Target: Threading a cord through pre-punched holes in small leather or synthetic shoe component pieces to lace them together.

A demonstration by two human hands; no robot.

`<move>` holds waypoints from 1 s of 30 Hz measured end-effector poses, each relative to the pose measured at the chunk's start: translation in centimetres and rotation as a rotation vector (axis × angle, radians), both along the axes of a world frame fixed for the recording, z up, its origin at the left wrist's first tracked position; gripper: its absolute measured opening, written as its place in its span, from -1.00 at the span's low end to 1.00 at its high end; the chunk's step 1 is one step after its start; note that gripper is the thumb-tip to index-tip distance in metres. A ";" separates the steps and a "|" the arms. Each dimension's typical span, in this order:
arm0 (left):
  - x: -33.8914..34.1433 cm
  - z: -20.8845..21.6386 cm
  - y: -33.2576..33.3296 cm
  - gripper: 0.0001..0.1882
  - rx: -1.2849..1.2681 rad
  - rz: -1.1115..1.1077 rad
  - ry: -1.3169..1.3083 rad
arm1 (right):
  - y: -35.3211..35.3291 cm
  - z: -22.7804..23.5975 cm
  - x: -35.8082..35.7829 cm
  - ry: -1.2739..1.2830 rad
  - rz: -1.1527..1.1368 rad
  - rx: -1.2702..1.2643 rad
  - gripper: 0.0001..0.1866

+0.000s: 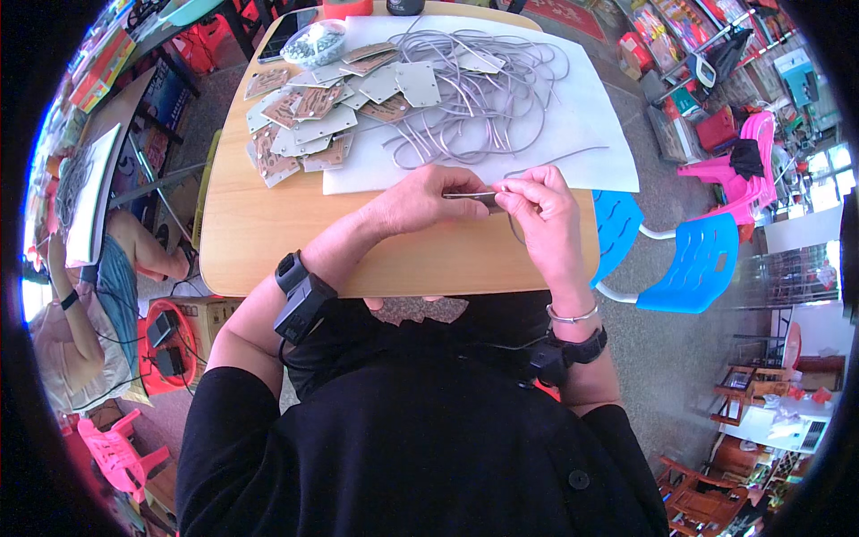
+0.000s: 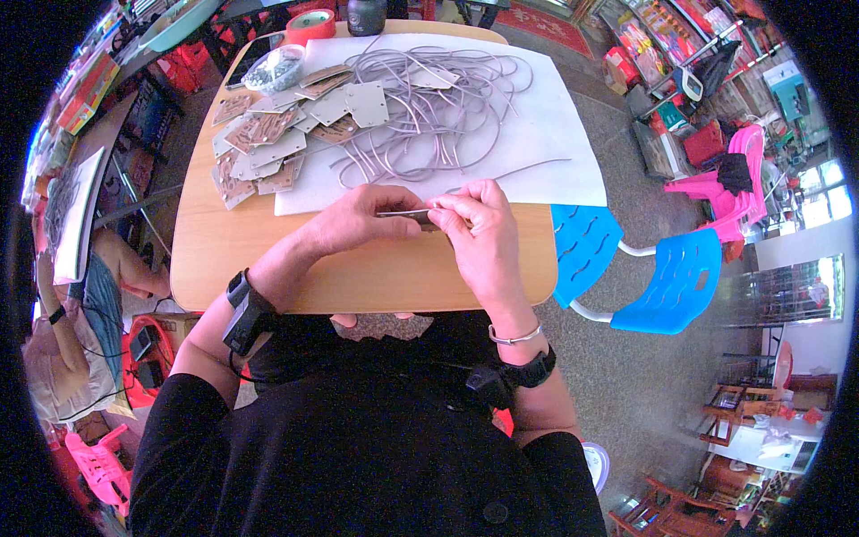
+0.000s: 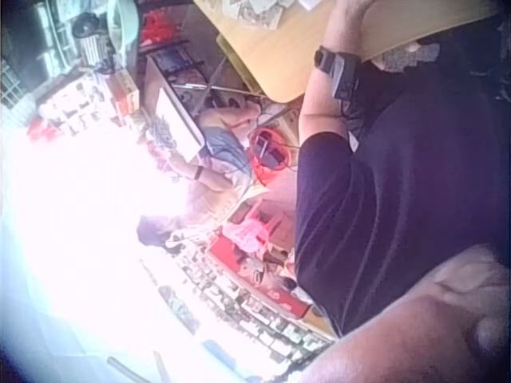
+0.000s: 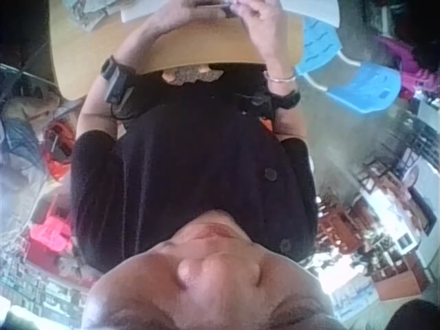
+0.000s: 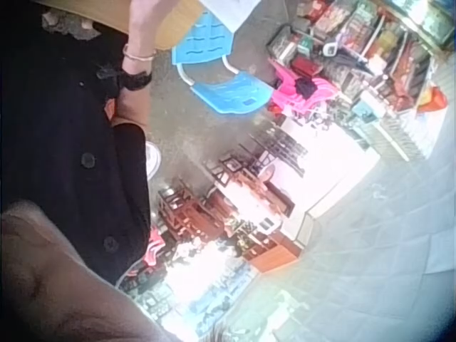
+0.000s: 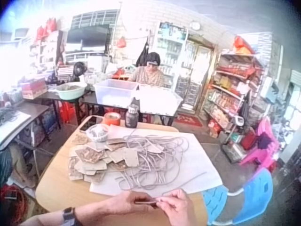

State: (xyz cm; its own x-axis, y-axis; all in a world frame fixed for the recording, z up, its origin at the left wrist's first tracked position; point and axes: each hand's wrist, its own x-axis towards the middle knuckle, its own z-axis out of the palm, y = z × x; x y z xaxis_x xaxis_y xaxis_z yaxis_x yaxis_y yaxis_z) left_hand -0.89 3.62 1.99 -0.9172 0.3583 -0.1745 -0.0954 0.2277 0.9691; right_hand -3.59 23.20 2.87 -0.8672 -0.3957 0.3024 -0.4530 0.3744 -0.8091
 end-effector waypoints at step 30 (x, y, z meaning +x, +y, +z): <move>-1.0 -2.2 -0.1 -0.65 0.486 0.285 -0.333 | 2.9 5.8 1.5 -0.151 -0.127 -0.202 -0.83</move>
State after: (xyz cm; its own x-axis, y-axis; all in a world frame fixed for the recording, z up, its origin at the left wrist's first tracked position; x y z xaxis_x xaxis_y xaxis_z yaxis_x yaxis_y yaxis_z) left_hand -1.89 3.49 -0.20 -0.9129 0.2188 -0.3446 -0.3997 -0.3075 0.8636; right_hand -2.04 26.07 8.72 -0.9472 -0.2254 0.2279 -0.2814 0.2445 -0.9279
